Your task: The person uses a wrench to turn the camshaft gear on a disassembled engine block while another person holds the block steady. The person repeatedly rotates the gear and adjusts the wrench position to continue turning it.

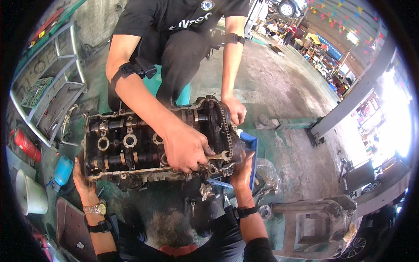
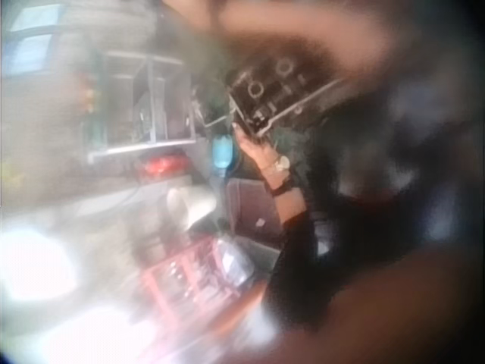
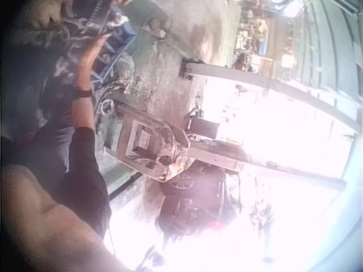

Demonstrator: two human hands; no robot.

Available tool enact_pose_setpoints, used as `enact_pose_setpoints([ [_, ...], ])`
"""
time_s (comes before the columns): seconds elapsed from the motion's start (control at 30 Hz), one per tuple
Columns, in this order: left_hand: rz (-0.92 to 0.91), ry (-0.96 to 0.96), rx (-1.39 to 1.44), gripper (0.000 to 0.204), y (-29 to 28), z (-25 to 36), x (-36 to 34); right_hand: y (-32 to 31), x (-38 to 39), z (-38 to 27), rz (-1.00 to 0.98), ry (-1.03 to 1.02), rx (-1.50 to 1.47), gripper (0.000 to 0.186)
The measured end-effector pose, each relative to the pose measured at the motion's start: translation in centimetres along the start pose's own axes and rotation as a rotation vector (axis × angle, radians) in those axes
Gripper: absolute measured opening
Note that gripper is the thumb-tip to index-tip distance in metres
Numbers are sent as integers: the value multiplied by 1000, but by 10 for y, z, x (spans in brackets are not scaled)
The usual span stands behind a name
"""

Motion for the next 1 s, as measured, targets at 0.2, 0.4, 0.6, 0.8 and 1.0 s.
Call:
enact_pose_setpoints([
  [0.2, 78, -15, -22, 48, -6, -1, 1, 10, 4, -6, -121, -37, -32, 74],
  [0.4, -25, -32, 17, 47, -8, -4, -2, -2, 0, 6, -70, 22, -35, 76],
  [0.6, 119, -67, -29, 51, -34, -12, -11, -13, -6, 17, 45, 81, -81, 72],
  [0.8, 235, -100, -32, 48, -48, -13, -14, 14, 3, -5, -160, -13, -97, 74],
  [1.0, 291, -19, -115, 49, -65, -8, -21, 22, 0, -11, -223, -73, -70, 78],
])
Point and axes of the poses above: each hand's wrist, its own x-axis away from the middle knuckle, its own y-axis out of the palm, z = x × y, the point moved 9 cm from there along -x, towards the middle knuckle, and after that the axes turned 3 degrees about y, right-handed, at the moved point
